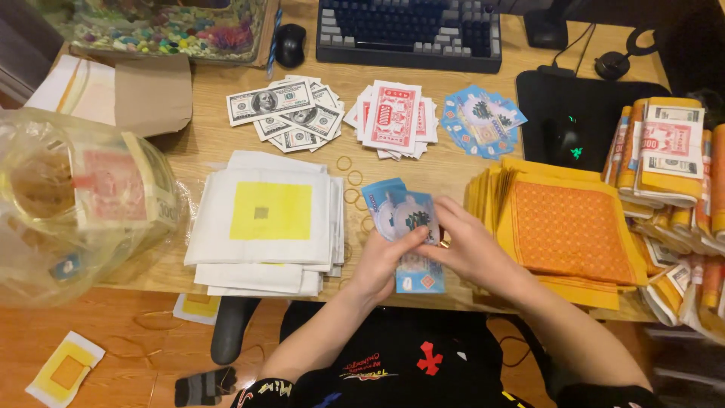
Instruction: Sorting and counting various types of joss paper notes on a desk
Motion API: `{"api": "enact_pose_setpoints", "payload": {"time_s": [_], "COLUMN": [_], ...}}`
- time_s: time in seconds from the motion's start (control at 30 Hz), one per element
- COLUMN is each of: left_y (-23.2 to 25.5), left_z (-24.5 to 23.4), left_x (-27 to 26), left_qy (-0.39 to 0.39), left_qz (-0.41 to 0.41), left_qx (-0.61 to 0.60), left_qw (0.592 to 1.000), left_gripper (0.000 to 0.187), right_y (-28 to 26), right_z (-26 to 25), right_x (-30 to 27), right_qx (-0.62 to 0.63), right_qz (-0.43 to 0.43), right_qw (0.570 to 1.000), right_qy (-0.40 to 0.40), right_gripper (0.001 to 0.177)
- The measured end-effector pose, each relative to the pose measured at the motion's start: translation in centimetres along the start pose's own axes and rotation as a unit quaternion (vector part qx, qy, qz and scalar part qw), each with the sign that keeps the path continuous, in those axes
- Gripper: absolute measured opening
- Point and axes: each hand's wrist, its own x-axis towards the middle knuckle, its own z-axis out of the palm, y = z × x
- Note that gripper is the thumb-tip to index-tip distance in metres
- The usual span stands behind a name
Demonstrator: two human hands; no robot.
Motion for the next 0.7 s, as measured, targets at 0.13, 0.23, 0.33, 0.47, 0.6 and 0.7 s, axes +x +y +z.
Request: {"api": "enact_pose_setpoints", "payload": {"time_s": [0.13, 0.23, 0.33, 0.47, 0.6, 0.7], "left_y": [0.0, -0.8, -0.8, -1.9, -2.1, -3.4], "left_z": [0.7, 0.5, 0.9, 0.7, 0.6, -0.5], "left_x": [-0.7, -0.7, -0.8, -0.8, -0.6, -0.2], "left_qy": [0.030, 0.043, 0.045, 0.037, 0.037, 0.053], "left_qz": [-0.017, -0.025, -0.015, -0.018, 0.012, 0.025], "left_qx": [-0.033, -0.022, 0.000, -0.027, -0.016, 0.040], "left_qw": [0.999, 0.999, 0.999, 0.999, 0.999, 0.997], "left_gripper": [0.027, 0.037, 0.037, 0.035, 0.033, 0.035], "right_y": [0.0, 2.3, 1.9, 3.1, 1.6, 0.6], "right_z": [0.8, 1.0, -0.1, -1.9, -1.0, 1.6], "right_x": [-1.1, -2.7, -3.6, -5.5, -6.4, -6.4], "right_qx": [0.071, 0.193, 0.241, 0.193, 0.289, 0.285], "right_qz": [0.058, 0.117, 0.155, 0.137, 0.125, 0.131], "right_qw": [0.984, 0.936, 0.919, 0.902, 0.887, 0.910], "right_qy": [0.153, 0.269, 0.271, 0.361, 0.337, 0.271], "right_gripper": [0.022, 0.014, 0.014, 0.012, 0.018, 0.024]}}
